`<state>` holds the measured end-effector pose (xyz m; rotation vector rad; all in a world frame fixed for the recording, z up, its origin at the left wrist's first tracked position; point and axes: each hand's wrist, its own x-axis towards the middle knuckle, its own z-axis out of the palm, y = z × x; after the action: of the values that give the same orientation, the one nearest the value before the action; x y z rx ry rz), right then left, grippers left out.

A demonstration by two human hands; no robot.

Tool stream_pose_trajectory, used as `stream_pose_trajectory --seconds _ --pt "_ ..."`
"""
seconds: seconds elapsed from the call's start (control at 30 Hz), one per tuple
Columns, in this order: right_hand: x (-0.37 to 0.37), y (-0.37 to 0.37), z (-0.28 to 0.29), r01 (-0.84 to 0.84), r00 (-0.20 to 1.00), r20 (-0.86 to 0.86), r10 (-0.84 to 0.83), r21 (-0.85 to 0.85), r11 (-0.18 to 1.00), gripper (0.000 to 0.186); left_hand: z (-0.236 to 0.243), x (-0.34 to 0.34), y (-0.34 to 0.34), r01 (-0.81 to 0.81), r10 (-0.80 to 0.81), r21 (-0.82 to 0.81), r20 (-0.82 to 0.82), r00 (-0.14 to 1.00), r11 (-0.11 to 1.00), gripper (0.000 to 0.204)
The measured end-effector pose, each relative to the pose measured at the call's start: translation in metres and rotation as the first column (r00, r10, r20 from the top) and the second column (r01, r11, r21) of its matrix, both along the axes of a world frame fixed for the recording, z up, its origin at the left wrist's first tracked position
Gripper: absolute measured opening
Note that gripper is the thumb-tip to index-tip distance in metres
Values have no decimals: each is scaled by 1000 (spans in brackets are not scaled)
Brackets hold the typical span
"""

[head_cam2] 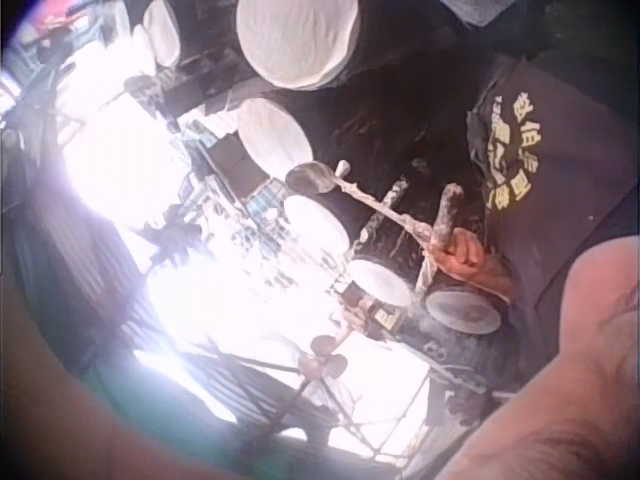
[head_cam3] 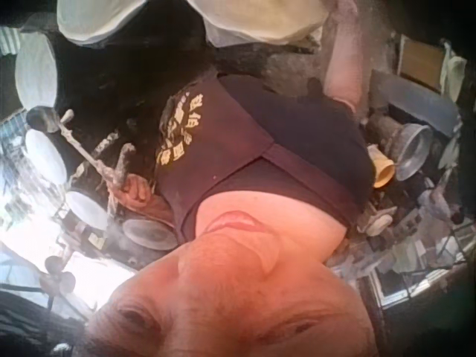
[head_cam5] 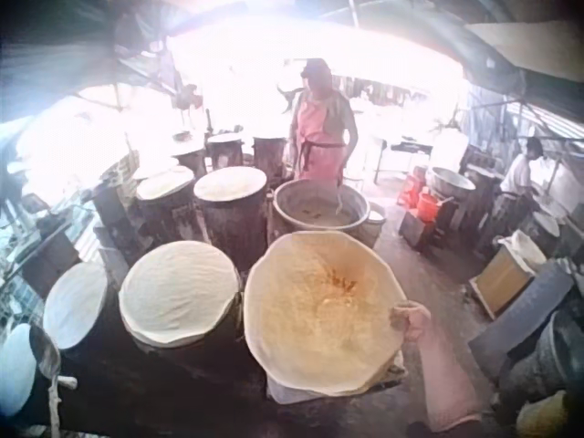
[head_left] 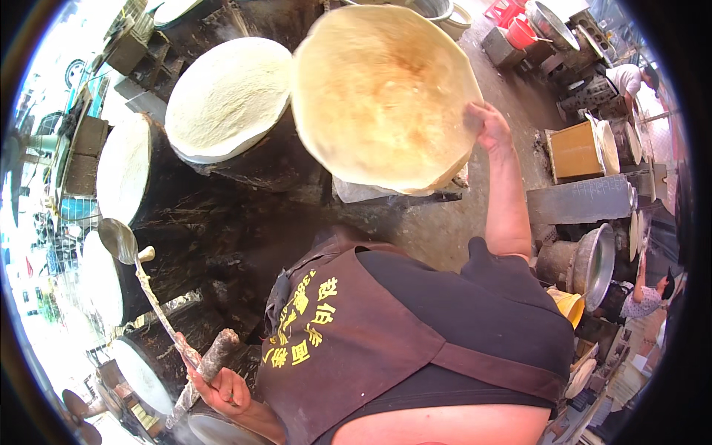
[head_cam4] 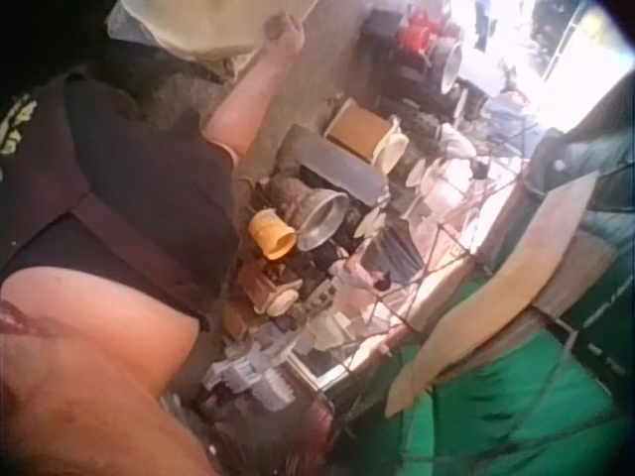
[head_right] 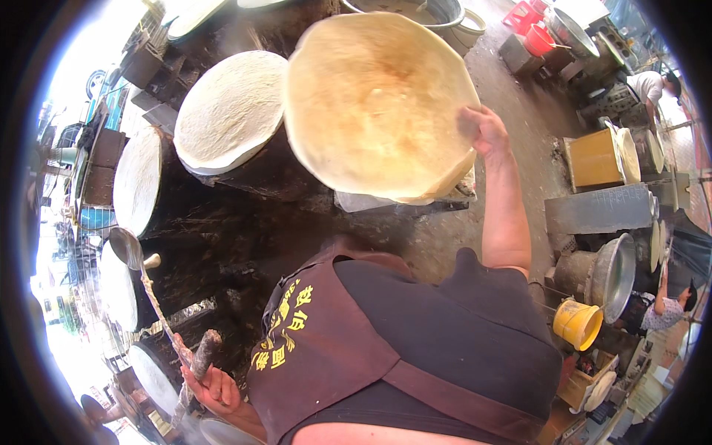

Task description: The person ladles batter from a large metal bowl onto several hot round griddles, spreads it into thin circles, and removes cooked sheets with a spatula. The person stacks the finished sheets on a nearby surface.

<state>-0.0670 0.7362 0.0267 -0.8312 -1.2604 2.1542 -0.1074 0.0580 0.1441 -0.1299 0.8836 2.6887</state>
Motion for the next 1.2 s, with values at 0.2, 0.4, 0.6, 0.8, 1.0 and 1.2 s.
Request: stream_pose_trajectory --seconds 0.2,0.4,0.6,0.8,1.0,1.2 --pt "60 46 -157 218 959 219 -182 -153 964 29 16 2 72 -174 240 -455 92 966 873 57" --pt "61 67 -173 149 802 554 -224 179 973 32 -14 -9 75 74 -17 -167 317 948 983 56" --pt "16 52 -104 -382 368 415 -832 883 272 48 -15 -3 74 98 -55 -118 323 945 988 51" --pt "-196 -164 -13 -487 871 345 350 699 523 38 -35 11 71 -63 147 -277 294 945 959 52" --pt "-208 -452 49 -587 -350 261 900 687 -427 55 -45 28 80 -372 530 -490 234 815 788 59" --pt "-160 -573 -25 -40 -635 474 609 768 -640 71 -129 67 59 -561 810 -778 -121 574 282 69"
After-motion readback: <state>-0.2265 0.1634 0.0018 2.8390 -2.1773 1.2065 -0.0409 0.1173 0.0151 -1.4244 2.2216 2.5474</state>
